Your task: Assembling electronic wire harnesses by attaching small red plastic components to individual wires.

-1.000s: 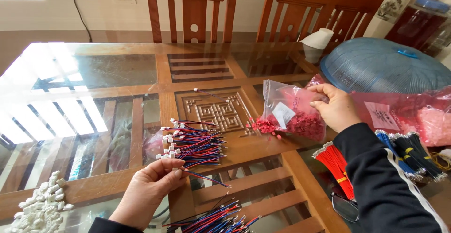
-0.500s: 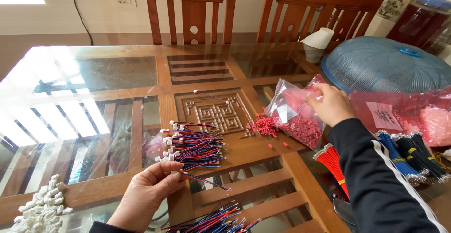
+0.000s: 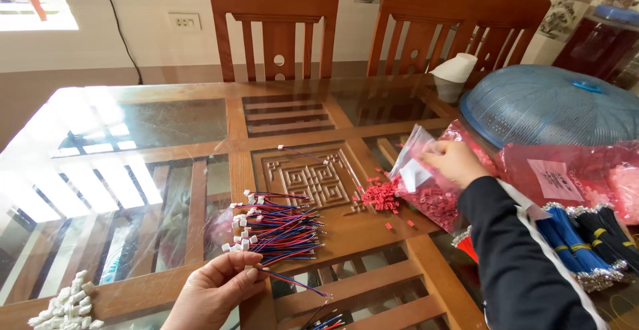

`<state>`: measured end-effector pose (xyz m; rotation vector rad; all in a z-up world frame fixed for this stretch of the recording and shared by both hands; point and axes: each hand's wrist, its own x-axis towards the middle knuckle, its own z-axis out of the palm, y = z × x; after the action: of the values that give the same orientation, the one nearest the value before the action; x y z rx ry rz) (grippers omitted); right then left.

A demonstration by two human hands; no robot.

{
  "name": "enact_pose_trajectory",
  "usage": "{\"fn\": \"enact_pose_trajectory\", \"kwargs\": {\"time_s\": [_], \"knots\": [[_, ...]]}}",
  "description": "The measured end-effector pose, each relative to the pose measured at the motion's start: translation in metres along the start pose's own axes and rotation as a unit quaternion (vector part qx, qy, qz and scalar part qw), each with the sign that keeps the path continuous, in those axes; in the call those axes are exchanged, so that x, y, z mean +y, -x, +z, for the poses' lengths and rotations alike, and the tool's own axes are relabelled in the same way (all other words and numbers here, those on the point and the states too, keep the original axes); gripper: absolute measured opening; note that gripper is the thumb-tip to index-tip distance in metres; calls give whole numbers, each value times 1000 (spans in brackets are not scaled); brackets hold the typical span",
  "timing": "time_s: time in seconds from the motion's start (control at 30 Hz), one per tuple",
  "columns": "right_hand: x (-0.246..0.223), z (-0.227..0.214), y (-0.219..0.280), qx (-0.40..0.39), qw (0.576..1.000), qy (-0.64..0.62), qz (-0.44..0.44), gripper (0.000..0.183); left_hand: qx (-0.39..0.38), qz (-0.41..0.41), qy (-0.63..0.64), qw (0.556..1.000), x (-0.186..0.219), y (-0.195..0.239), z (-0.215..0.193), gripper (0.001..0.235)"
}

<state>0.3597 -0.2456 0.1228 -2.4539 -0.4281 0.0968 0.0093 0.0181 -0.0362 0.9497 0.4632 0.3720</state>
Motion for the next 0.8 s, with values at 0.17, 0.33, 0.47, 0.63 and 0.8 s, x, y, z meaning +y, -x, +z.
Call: {"fn": "enact_pose_trajectory", "kwargs": {"time_s": [0.17, 0.33, 0.47, 0.63, 0.8], "knots": [[61, -8, -18, 63, 982, -161, -71, 29, 12, -13, -6, 1000, 5, 4, 5, 21], [90, -14, -21, 96, 892, -430, -99, 20, 14, -12, -16, 1000, 2, 3, 2, 21], [87, -11, -13, 154, 838, -520, -59, 24, 6, -5, -7, 1000, -2, -2, -4, 22], [89, 1, -8, 236, 800, -552, 4, 26, 27, -16, 2, 1000, 0, 0, 1, 24], [110, 9, -23, 323, 738, -589, 62, 23, 3, -3, -8, 1000, -1, -2, -2, 23]]}}
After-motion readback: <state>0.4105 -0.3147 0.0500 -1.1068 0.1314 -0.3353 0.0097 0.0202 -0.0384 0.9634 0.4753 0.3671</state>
